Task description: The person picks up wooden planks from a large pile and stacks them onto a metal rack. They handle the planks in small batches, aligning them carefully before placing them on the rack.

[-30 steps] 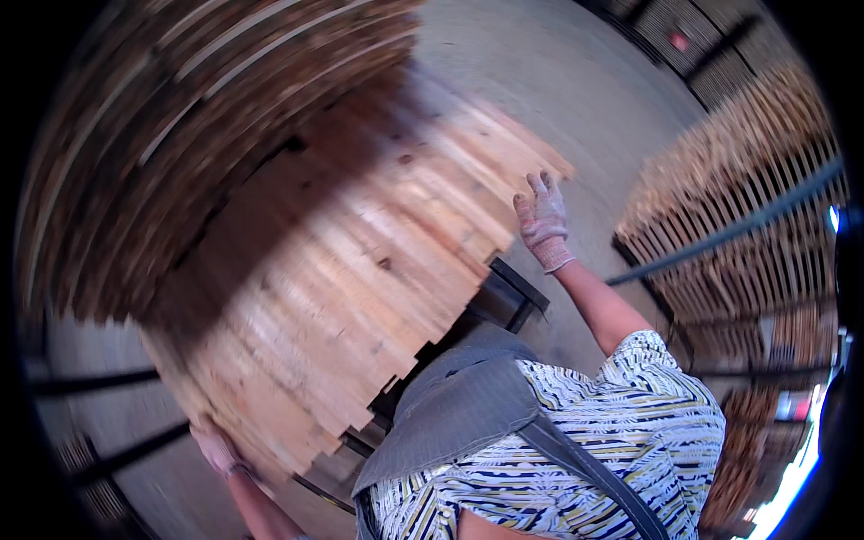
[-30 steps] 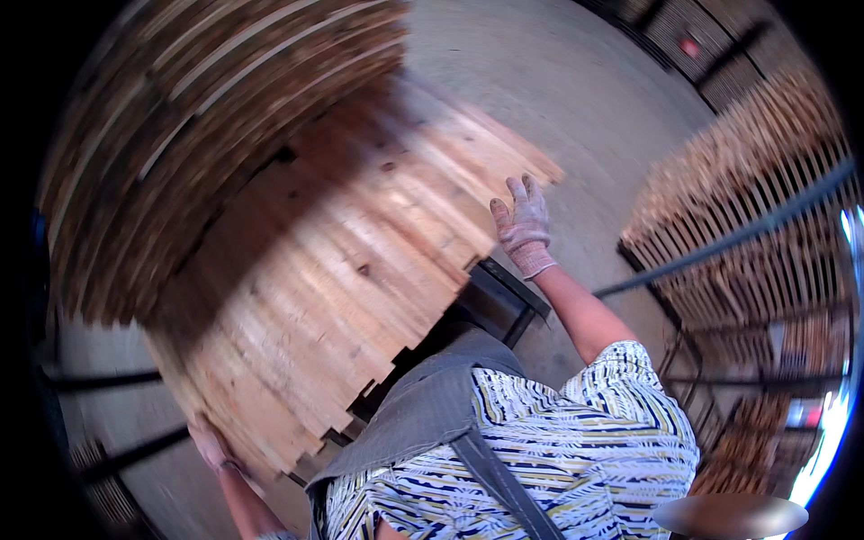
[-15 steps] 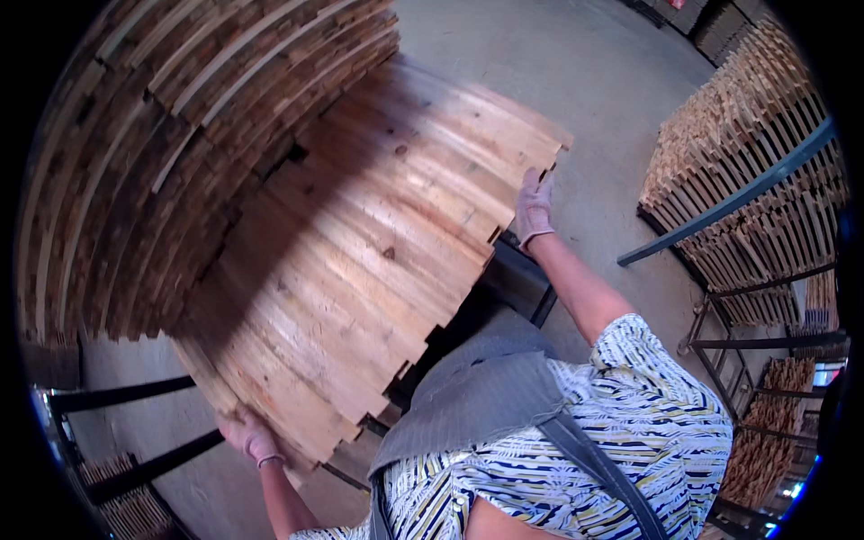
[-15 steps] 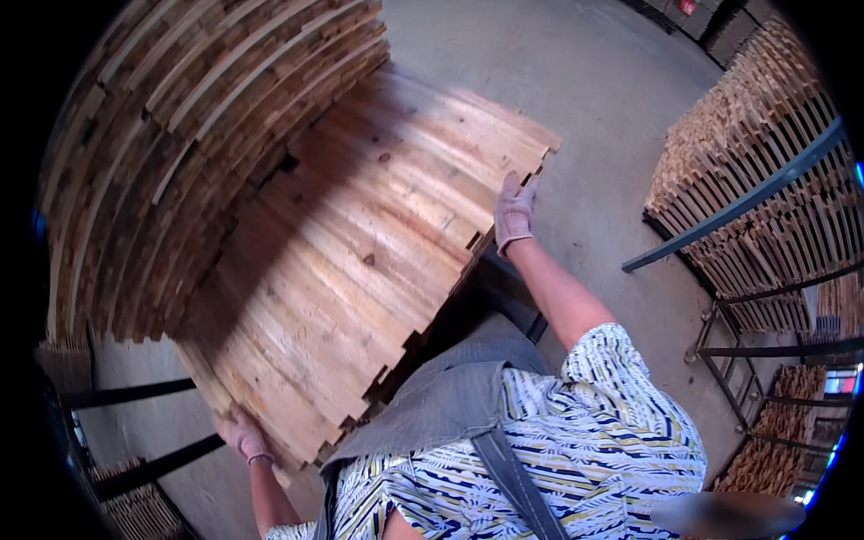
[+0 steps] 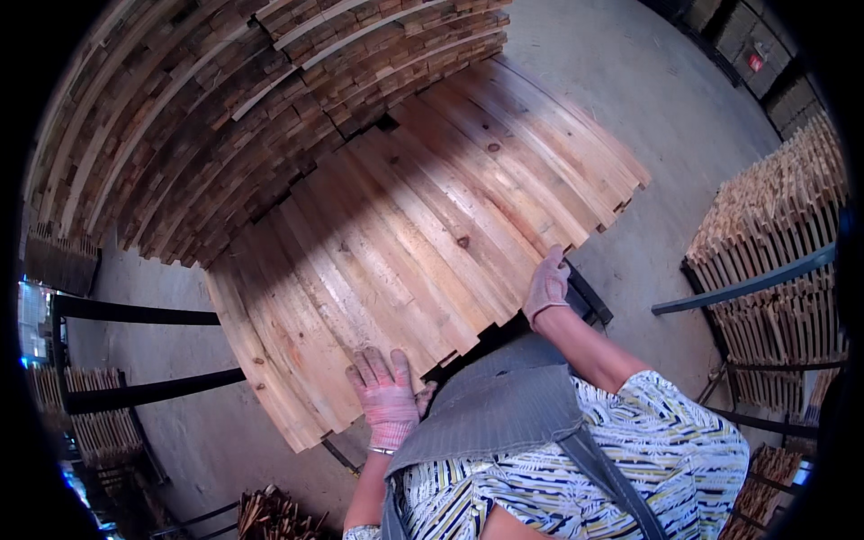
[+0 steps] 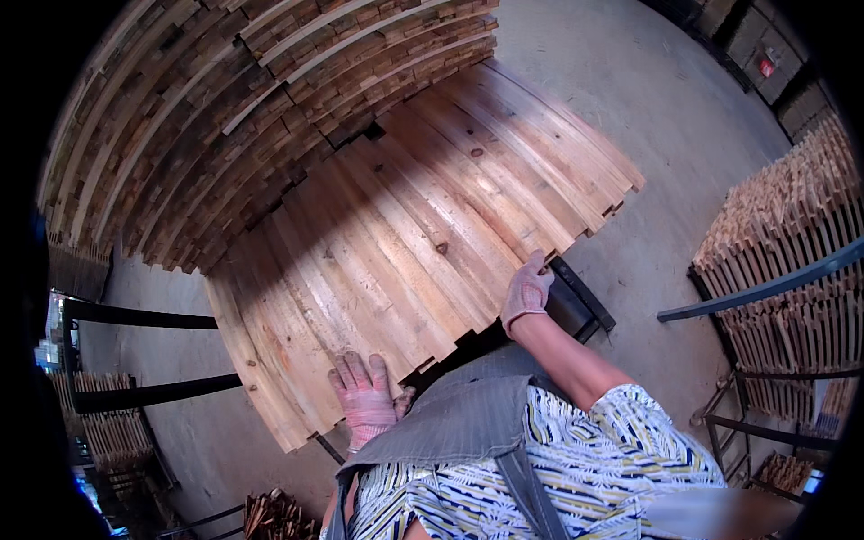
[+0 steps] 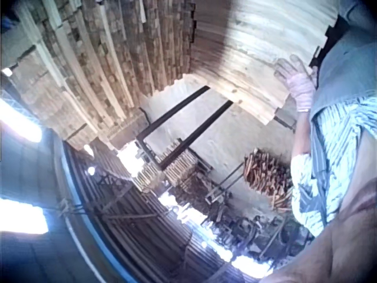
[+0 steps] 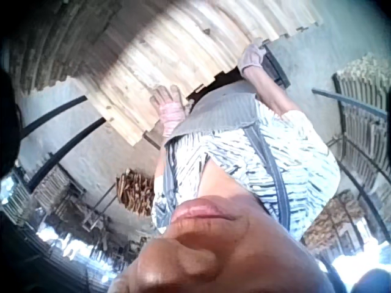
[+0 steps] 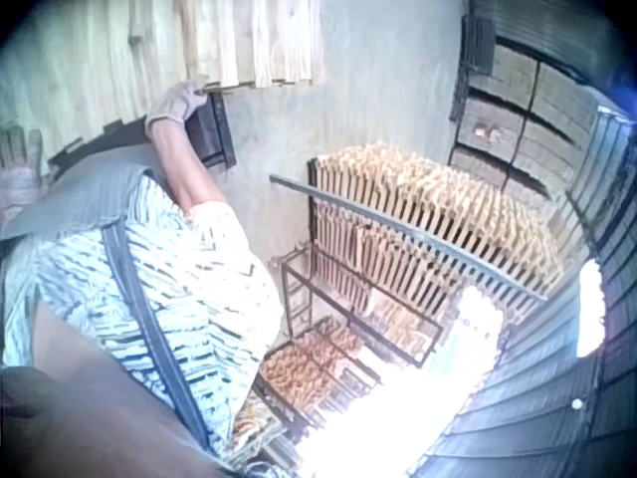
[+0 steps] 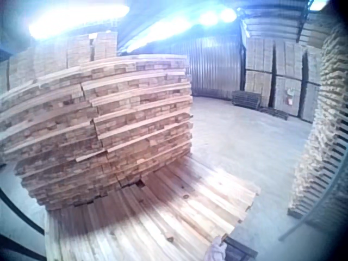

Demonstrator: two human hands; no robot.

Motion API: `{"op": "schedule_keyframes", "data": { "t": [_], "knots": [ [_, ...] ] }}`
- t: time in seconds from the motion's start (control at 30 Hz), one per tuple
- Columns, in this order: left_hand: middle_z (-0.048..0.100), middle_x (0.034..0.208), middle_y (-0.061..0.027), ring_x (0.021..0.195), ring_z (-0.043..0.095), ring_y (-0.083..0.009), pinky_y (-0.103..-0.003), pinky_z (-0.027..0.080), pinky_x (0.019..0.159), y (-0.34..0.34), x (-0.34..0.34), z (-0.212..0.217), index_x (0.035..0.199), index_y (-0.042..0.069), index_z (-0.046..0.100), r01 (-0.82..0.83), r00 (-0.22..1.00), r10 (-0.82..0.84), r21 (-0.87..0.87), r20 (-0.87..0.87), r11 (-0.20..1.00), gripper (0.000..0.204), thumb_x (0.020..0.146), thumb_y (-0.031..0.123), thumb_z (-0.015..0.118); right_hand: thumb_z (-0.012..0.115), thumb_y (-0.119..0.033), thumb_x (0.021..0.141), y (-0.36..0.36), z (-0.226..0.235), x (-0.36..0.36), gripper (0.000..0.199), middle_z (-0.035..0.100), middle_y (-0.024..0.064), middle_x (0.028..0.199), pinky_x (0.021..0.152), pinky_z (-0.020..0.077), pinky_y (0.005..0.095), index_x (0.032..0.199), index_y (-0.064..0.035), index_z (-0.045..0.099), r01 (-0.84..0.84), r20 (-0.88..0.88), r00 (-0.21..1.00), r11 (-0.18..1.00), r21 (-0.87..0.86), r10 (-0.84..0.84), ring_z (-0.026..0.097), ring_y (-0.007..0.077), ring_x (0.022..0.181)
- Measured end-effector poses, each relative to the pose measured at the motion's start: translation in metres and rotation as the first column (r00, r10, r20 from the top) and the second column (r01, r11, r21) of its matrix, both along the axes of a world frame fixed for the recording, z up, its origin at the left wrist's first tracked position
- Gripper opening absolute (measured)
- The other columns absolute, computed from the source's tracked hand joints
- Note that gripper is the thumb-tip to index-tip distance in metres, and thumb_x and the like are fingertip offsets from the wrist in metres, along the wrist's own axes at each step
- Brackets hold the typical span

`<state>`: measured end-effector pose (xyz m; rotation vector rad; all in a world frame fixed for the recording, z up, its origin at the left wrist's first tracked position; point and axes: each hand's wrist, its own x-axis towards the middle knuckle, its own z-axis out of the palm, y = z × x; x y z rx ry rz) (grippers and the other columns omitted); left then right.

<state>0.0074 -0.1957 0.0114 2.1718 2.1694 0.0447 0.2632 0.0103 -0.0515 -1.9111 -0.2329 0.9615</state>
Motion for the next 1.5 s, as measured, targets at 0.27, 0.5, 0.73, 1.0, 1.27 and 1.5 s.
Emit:
{"op": "schedule_keyframes", "data": {
  "t": [0.27,0.5,0.73,1.0,1.27,1.5],
  "knots": [
    [0.038,0.145,-0.0362,0.14,0.029,-0.0541,-0.066,0.019,0.115,0.001,-0.001,-0.016,0.142,0.002,0.044,0.011,0.993,-0.007,0.038,-0.114,0.999,0.088,0.079,0.057,0.07,0.041,-0.064,0.096,-0.014,0.024,0.004,0.083,0.049,0.0307,0.141,0.107,0.0382,0.0442,0.145,0.0033,0.038,-0.131,0.086,0.986,0.982,-0.138,0.144,0.049,0.0438,0.129],
    [0.03,0.152,-0.0338,0.142,0.024,-0.0559,-0.069,0.015,0.115,-0.033,0.021,-0.033,0.152,0.006,0.03,0.042,0.997,-0.052,0.165,0.059,0.985,0.105,0.07,0.052,0.078,0.052,-0.047,0.097,-0.102,0.003,0.034,0.076,0.036,0.0348,0.15,0.115,0.0334,0.0464,0.147,0.0067,0.034,-0.723,0.691,0.595,0.648,0.239,0.409,0.039,0.048,0.138],
    [0.037,0.148,-0.0285,0.138,0.032,-0.0542,-0.071,0.019,0.112,-0.034,0.044,-0.065,0.151,0.013,0.03,-0.199,0.98,0.192,0.299,0.051,0.933,0.093,0.075,0.034,0.079,0.056,-0.041,0.092,-0.059,0.021,-0.01,0.056,0.05,0.0285,0.139,0.115,0.0255,0.0597,0.133,-0.0019,0.054,-0.961,0.976,-0.142,0.215,-0.176,0.166,0.046,0.0461,0.132],
    [0.033,0.153,-0.0276,0.143,0.027,-0.0509,-0.068,0.016,0.115,-0.053,0.046,-0.059,0.151,0.009,0.034,-0.364,0.929,0.298,0.4,0.22,0.841,0.088,0.079,0.039,0.075,0.059,-0.022,0.091,-0.069,0.032,-0.001,0.045,0.056,0.0274,0.133,0.112,0.0334,0.058,0.13,0.0002,0.058,-0.985,0.967,-0.162,-0.091,-0.146,0.195,0.052,0.0456,0.126],
    [0.008,0.164,-0.0274,0.149,0.003,-0.0553,-0.07,0.005,0.115,-0.059,0.056,-0.114,0.16,0.013,0.022,-0.688,0.698,0.681,0.472,0.223,0.551,0.093,0.091,0.073,0.042,0.056,-0.023,0.094,-0.055,0.017,0.035,0.046,0.055,0.0323,0.132,0.106,0.0405,0.0577,0.134,0.0016,0.056,-0.834,0.984,-0.052,-0.55,0.05,0.168,0.054,0.0493,0.12],
    [0.031,0.153,-0.0285,0.143,0.025,-0.0518,-0.064,0.018,0.117,-0.06,0.09,-0.075,0.146,0.003,0.041,-0.773,0.609,0.702,0.474,0.37,0.421,0.087,0.078,0.048,0.072,0.059,-0.028,0.092,-0.041,0.059,-0.023,0.048,0.052,0.0298,0.136,0.109,0.037,0.0561,0.134,-0.0054,0.054,-0.535,0.91,-0.415,-0.804,-0.259,-0.017,0.049,0.0482,0.126]
  ]
}}
